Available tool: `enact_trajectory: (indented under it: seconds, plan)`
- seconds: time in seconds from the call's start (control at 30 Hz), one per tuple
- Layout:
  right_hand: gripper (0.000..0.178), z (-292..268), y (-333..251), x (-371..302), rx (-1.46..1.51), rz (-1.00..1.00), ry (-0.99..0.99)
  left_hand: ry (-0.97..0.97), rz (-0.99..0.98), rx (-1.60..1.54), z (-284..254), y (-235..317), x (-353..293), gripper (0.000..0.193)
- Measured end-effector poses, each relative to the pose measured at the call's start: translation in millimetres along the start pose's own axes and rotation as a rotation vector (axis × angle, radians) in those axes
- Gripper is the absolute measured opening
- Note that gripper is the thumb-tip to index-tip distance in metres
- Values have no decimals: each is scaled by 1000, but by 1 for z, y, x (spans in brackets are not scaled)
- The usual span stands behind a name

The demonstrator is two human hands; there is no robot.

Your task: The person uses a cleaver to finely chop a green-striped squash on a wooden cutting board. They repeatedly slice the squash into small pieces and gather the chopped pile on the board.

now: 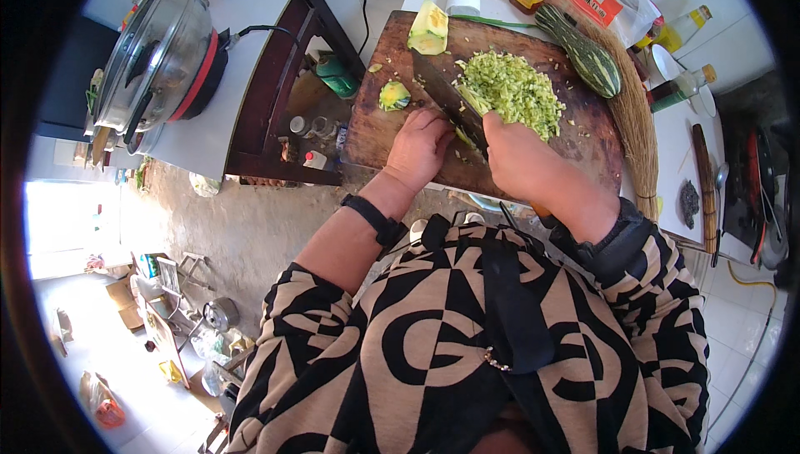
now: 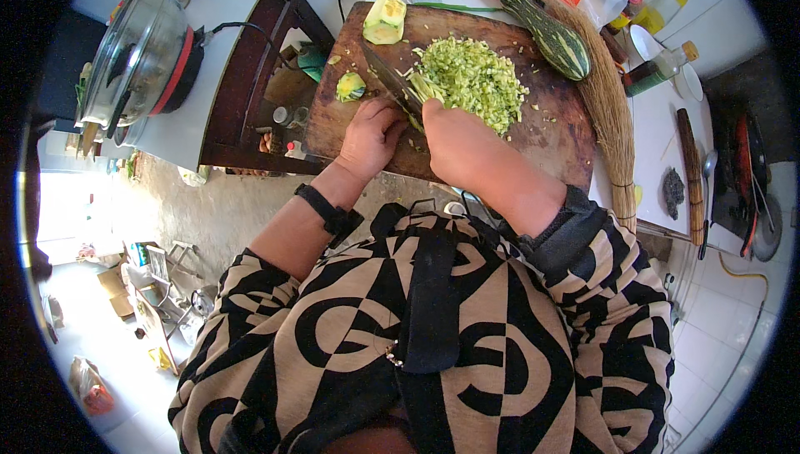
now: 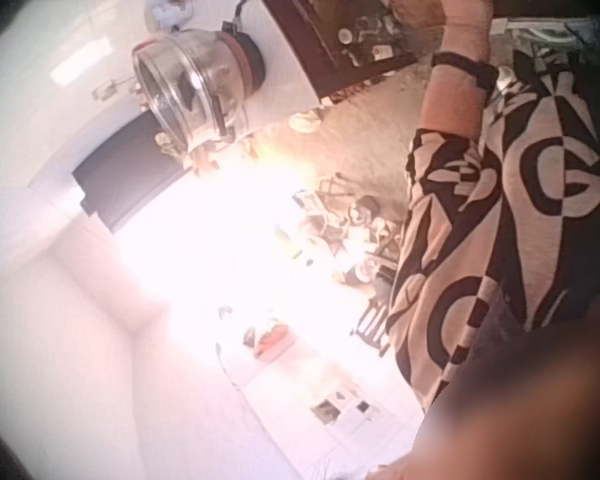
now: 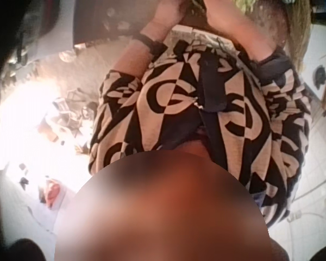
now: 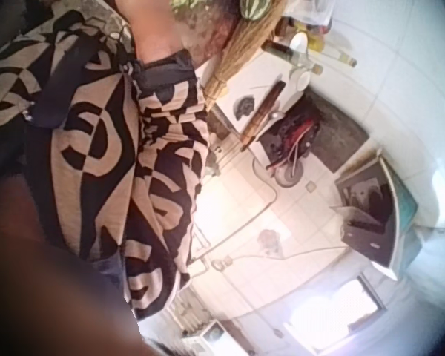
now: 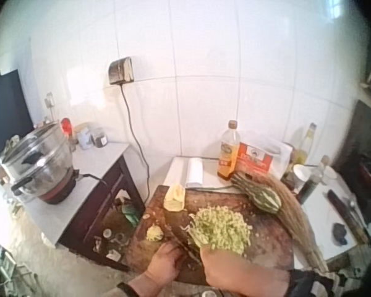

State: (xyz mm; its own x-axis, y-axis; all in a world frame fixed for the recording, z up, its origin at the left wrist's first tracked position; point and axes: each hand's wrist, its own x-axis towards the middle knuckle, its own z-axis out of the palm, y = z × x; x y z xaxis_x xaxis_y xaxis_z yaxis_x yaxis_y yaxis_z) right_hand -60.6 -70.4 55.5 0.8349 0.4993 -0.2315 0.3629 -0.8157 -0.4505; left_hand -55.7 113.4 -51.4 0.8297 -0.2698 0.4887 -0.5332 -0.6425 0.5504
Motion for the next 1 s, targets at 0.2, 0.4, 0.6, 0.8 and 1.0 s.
enact_trajectory:
  seconds: [0.2, 0.4, 0.6, 0.8, 1.0]
  plan:
    - [25, 4, -1, 9, -22, 28, -39, 26, 43, 6, 0, -2, 1, 13]
    - [25, 9, 4, 8, 63, 52, 74, 43, 30, -24, 0, -1, 2, 12]
    - [22, 1, 0, 8, 22, 2, -7, 23, 0, -23, 1, -2, 0, 11]
    - [26, 6, -12, 14, -12, 74, -29, 24, -4, -8, 1, -4, 0, 12]
    - [22, 6, -5, 12, 117, 189, 136, 31, 20, -25, 5, -4, 5, 14]
